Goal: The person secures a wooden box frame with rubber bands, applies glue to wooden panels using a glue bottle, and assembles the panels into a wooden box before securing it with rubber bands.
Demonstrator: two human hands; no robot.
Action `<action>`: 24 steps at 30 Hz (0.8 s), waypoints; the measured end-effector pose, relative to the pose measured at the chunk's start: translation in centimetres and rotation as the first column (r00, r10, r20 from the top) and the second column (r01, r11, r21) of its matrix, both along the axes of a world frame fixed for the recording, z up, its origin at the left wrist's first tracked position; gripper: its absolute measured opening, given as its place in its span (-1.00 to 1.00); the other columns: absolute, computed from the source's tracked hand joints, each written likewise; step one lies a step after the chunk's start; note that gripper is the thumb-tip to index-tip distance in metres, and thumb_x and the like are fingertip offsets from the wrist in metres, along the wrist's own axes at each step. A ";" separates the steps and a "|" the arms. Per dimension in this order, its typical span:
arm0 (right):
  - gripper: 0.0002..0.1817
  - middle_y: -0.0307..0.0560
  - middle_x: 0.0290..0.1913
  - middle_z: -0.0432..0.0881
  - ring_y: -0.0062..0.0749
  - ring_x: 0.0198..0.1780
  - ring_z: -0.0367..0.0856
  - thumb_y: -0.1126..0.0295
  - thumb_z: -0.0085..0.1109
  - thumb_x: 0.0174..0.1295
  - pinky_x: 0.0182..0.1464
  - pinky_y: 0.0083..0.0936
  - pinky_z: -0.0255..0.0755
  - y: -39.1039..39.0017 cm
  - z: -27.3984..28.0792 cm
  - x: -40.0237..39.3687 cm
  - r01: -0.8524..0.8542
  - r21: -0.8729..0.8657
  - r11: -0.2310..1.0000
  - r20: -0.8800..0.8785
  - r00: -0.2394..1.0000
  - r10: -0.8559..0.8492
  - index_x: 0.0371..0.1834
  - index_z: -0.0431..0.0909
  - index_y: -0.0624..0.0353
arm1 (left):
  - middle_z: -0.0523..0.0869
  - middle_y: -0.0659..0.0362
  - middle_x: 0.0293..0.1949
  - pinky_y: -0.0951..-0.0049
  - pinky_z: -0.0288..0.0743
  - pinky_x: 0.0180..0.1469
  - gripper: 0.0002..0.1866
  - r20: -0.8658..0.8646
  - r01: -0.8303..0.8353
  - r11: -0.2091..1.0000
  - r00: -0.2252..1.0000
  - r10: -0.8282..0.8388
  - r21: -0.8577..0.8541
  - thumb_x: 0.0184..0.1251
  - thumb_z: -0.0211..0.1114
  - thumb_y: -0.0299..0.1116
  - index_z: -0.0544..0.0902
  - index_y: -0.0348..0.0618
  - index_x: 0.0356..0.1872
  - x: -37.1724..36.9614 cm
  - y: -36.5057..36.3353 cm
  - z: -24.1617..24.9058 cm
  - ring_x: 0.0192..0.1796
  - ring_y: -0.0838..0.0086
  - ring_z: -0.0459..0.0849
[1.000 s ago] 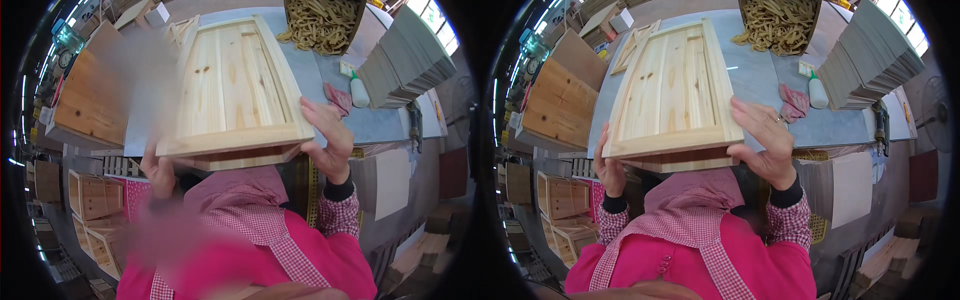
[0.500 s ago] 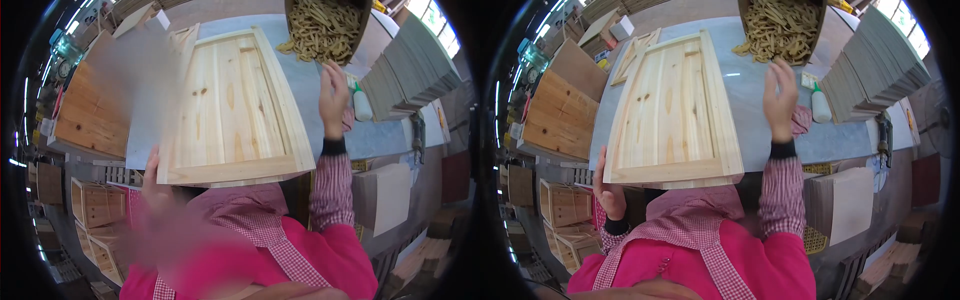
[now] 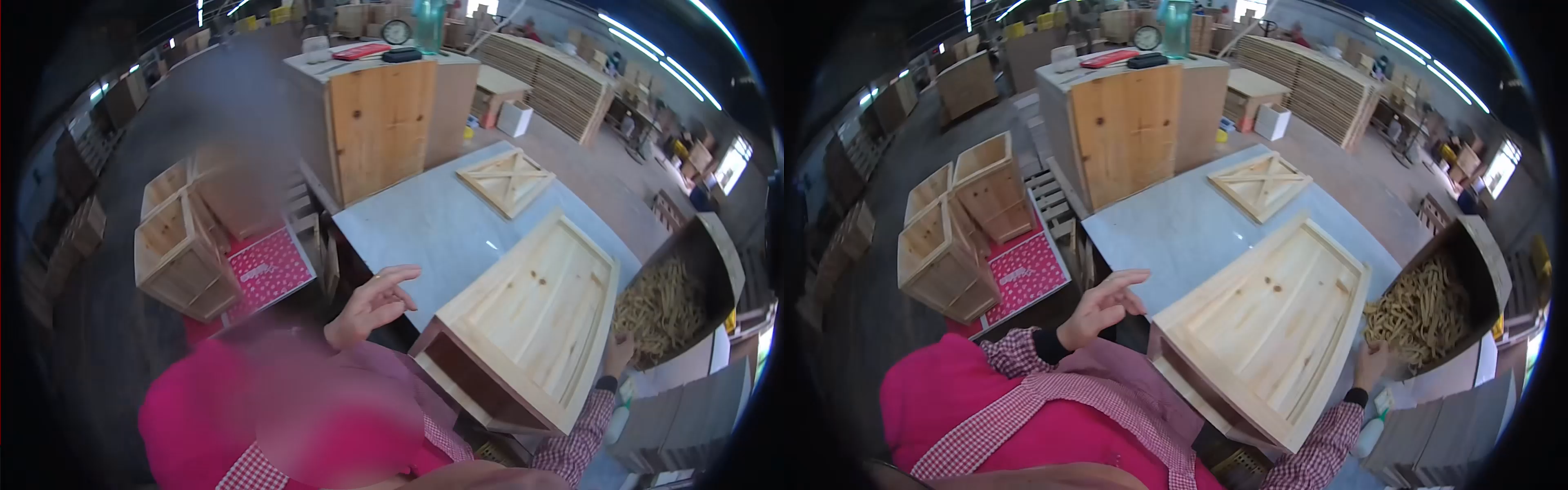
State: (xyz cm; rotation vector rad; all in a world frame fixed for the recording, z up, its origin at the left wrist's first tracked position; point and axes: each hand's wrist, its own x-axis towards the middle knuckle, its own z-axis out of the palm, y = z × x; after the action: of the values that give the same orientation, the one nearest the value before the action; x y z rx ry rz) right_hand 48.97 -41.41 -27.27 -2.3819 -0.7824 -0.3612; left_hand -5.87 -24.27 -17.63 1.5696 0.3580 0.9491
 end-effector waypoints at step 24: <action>-0.77 -0.23 -0.37 0.63 -0.61 -0.38 0.56 0.44 0.06 0.29 -0.31 -0.64 0.45 -3.0 22.7 -0.1 -0.377 0.331 0.865 0.158 0.926 0.343 -0.02 0.56 0.21 | 0.56 0.08 0.15 0.50 0.43 0.06 -0.58 -0.057 -0.126 0.939 0.987 0.152 0.319 0.45 0.00 -0.42 0.41 -0.33 0.27 -1.0 3.4 2.0 -0.08 0.53 0.59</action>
State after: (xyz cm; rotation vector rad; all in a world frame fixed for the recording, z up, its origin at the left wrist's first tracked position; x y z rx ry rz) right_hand 48.87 -44.44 -4.52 -1.8436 -1.0849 -0.4189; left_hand -6.90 -20.84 -15.58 1.8982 0.3923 1.0945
